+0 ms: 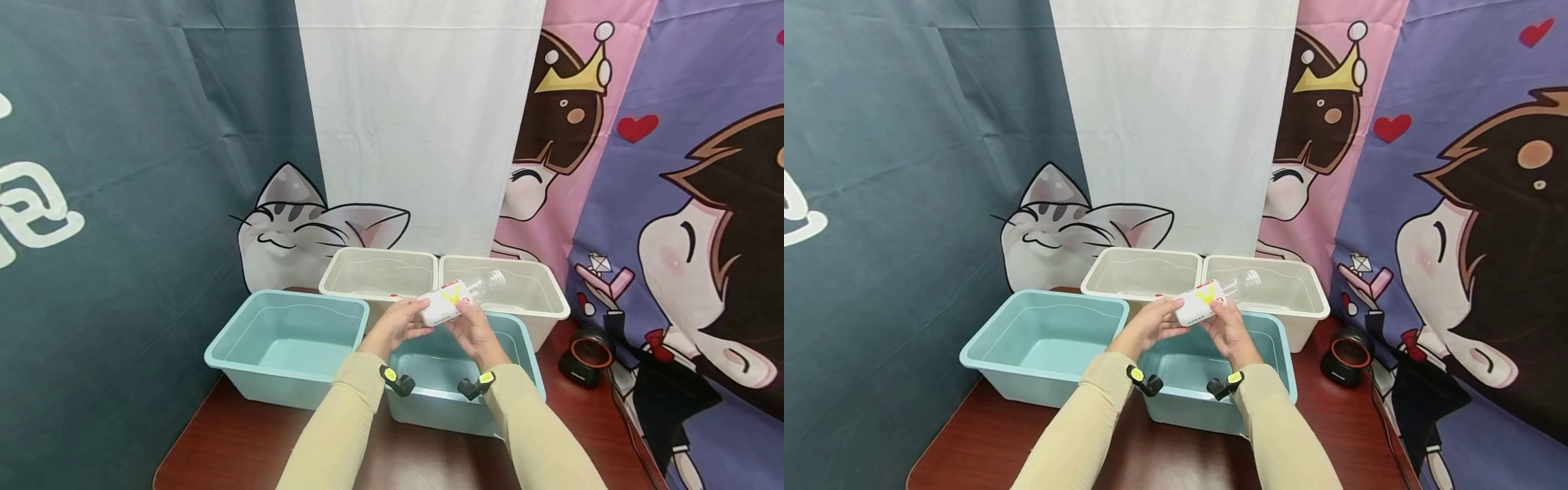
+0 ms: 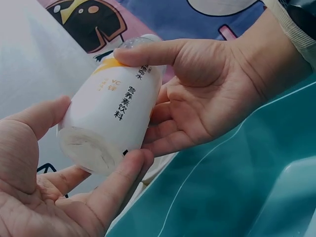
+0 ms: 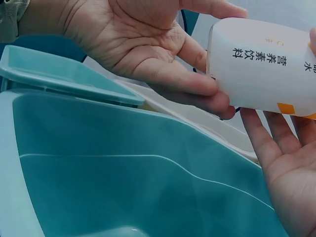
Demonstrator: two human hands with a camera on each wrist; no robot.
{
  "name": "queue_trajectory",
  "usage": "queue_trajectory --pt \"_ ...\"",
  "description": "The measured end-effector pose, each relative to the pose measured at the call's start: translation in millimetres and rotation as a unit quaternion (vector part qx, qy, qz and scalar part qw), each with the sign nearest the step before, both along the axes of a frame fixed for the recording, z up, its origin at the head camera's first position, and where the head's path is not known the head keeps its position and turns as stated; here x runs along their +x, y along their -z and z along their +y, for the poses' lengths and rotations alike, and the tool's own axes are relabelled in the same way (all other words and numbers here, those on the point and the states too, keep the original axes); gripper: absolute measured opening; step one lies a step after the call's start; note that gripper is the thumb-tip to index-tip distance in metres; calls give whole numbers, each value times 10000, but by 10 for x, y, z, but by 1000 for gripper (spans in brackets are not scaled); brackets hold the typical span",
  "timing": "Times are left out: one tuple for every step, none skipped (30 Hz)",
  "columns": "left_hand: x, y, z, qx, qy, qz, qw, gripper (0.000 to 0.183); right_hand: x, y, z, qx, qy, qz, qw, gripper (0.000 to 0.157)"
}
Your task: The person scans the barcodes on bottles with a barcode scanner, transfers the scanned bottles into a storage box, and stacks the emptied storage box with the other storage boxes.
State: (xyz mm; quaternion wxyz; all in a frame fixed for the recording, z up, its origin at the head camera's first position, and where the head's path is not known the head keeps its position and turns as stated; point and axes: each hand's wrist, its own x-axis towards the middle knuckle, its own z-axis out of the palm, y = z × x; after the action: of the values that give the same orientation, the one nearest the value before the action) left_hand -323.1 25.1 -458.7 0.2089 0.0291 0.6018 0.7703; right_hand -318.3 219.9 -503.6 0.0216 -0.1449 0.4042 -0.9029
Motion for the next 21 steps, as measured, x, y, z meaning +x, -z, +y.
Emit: queue_trajectory --pt "0 3 -8 -26 -42 36 10000 46 -8 -4 -1 0 5 1 10000 38" --pt "5 1 -19 -52 -76 98 9999 45 -15 -10 1 -4 44 -25 10000 37" --pt "9 -3 -29 -75 -107 160 9998 46 -22 -17 4 -27 106 -77 9999 36" --pt "14 -8 -43 -106 -130 223 9996 46 -28 -26 11 -72 179 -146 9997 34" --pt "18 -15 -57 -141 -146 270 9994 46 -32 -36 21 -131 270 -219 9993 32" --pt "21 -22 -73 -198 -159 331 9991 47 -36 -47 34 -176 351 -275 9988 31" --pt "25 -29 -86 -260 -158 398 9987 48 -36 -57 53 -240 445 -351 9981 29" --pt "31 -38 -102 -310 -151 452 9984 48 -32 -68 75 -262 541 -439 9972 28" --pt "30 -42 -118 -355 -147 485 9981 49 -30 -79 99 -295 606 -500 9965 29" --pt "29 -42 -137 -412 -132 519 9977 49 -25 -87 125 -305 641 -532 9961 30" --pt "25 -39 -154 -454 -133 544 9974 49 -21 -97 151 -318 666 -556 9957 30" --pt "25 -36 -171 -495 -141 576 9970 49 -20 -107 178 -325 674 -573 9956 30" --pt "26 -33 -186 -536 -162 604 9966 49 -15 -115 205 -348 684 -585 9953 30" --pt "27 -31 -203 -586 -190 613 9962 48 -13 -127 229 -365 686 -591 9952 31" --pt "29 -28 -219 -642 -235 633 9956 47 -9 -139 254 -387 681 -579 9952 31" --pt "32 -29 -233 -703 -288 655 9950 45 -4 -154 281 -383 668 -565 9954 31" --pt "34 -27 -244 -770 -369 691 9939 43 0 -171 306 -374 671 -536 9956 31" --pt "43 -31 -257 -875 -460 739 9924 41 4 -186 333 -356 687 -520 9956 31" --pt "47 -33 -270 -979 -552 769 9907 39 12 -202 360 -337 697 -495 9958 32" --pt "49 -34 -281 -1102 -646 806 9885 36 19 -218 387 -309 711 -473 9959 32" --pt "48 -30 -291 -1234 -744 850 9859 35 25 -230 417 -298 723 -444 9959 32"
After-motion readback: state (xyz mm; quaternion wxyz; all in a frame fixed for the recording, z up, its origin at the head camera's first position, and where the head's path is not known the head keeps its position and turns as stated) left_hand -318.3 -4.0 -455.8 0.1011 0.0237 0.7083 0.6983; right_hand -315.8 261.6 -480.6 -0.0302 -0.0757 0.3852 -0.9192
